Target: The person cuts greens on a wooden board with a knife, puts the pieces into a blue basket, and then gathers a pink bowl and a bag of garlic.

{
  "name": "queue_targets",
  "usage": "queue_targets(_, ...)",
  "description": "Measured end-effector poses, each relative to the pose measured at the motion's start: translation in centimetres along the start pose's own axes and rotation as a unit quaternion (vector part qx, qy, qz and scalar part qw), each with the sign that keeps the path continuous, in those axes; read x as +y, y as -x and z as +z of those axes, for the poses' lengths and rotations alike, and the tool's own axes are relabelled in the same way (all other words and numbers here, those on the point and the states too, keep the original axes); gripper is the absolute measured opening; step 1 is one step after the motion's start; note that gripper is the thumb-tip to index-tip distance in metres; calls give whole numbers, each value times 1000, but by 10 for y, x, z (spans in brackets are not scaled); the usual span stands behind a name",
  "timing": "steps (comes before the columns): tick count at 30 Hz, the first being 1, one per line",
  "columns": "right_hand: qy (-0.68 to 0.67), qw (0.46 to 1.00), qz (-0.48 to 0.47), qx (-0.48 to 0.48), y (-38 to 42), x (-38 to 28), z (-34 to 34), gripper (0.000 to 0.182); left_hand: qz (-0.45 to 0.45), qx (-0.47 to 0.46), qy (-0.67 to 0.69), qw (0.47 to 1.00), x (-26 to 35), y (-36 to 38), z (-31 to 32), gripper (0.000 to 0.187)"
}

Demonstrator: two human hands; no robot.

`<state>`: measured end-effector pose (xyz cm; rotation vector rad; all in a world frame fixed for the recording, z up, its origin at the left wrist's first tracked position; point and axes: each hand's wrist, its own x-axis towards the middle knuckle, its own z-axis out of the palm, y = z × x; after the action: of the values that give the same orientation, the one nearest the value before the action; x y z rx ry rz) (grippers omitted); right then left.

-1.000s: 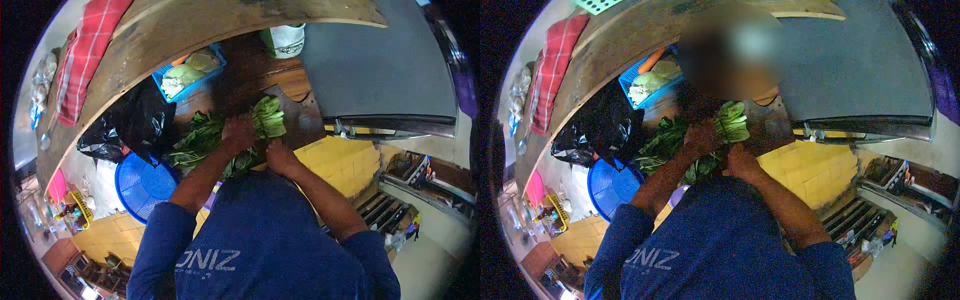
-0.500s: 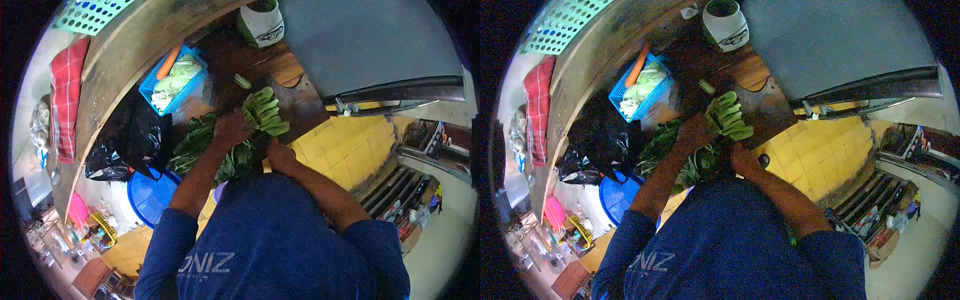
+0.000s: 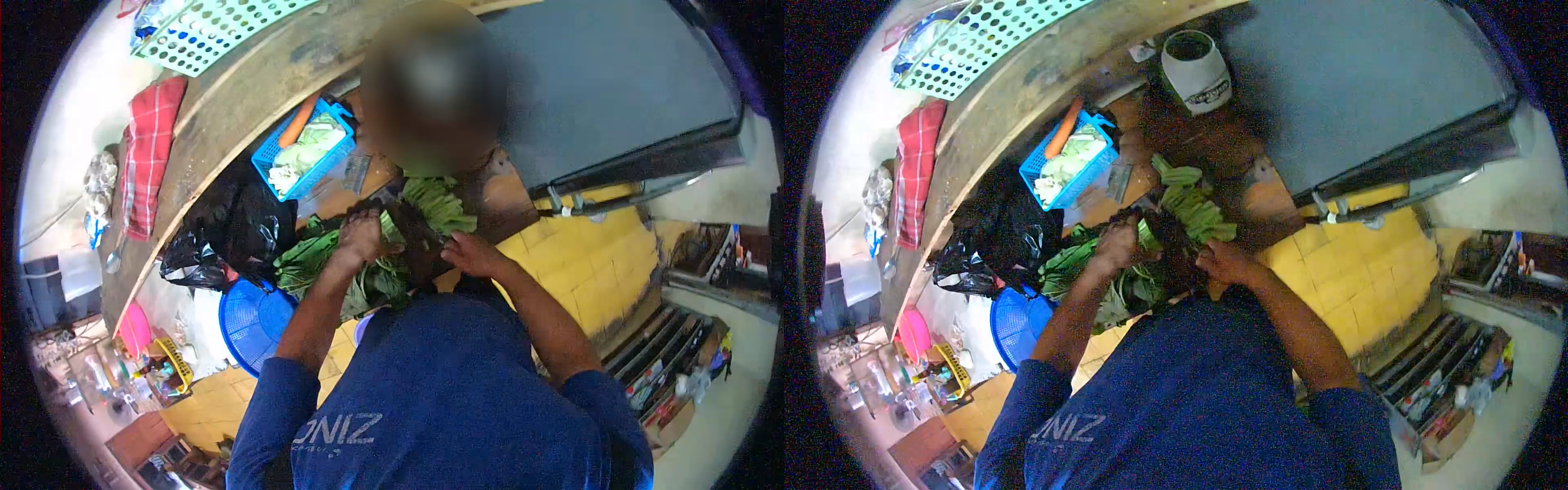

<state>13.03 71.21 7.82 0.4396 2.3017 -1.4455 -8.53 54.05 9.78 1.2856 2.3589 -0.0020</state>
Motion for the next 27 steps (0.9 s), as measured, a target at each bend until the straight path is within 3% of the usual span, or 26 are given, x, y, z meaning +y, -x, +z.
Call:
queue_targets(1, -11, 998, -2, 56, 13, -20, -15, 57, 48, 39, 45, 997, -10, -11, 8, 95)
queue_targets(2, -7, 999, -7, 51, 21, -28, -31, 57, 98, 73, 85, 989, -20, -22, 16, 95)
queue_targets(4, -88, 985, 108, 103, 25, -18, -58, 60, 3, 49, 346, 937, -14, -34, -4, 89)
queue_targets(5, -114, 976, 145, 118, 23, -6, -68, 61, -14, 118, 357, 927, -23, -56, 17, 79)
queue_targets(7, 48, 949, 114, 289, -16, 51, -73, 50, -30, 156, 373, 914, -6, -85, -6, 69)
queue_targets(8, 50, 952, 110, 282, -38, 74, -77, 50, -30, 166, 411, 896, 7, -99, -19, 68)
queue_targets(9, 183, 933, 66, 302, -61, 94, -83, 51, -38, 171, 412, 894, 11, -118, -20, 68)
queue_targets(10, 310, 895, 18, 319, -74, 99, -92, 52, -74, 113, 412, 901, 12, -139, -16, 68)
queue_targets(11, 312, 896, 12, 315, -82, 106, -97, 52, -108, 54, 410, 904, 12, -155, -10, 68)
queue_targets(12, 311, 874, -48, 371, -90, 104, -102, 49, -113, 58, 411, 903, 9, -169, 3, 68)
queue_targets(13, 307, 846, -107, 424, -95, 103, -108, 47, -88, 50, 307, 946, 4, -183, 23, 67)
queue_targets(14, 307, 846, -112, 421, -96, 102, -114, 47, -64, 40, 198, 977, -2, -195, 43, 66)
queue_targets(16, 228, 926, -14, 302, -91, 96, -124, 43, -48, 30, 88, 995, -9, -205, 70, 65)
queue_targets(20, 235, 925, -48, 295, -83, 68, -153, 44, 20, 49, 81, 995, -20, -211, 80, 42)
queue_targets(22, 301, 882, -149, 330, -86, 49, -153, 42, -37, 160, 270, 949, -19, -192, 84, 43)
queue_targets(23, 299, 884, -154, 326, -92, 44, -150, 42, -84, 157, 220, 959, 16, -166, 33, 52)
queue_targets(25, 349, 867, -225, 275, -104, 37, -145, 35, -77, 159, 258, 950, 28, -153, 16, 52)
queue_targets(27, 342, 869, -223, 281, -124, 61, -133, 30, -72, 160, 303, 937, 50, -132, -17, 54)
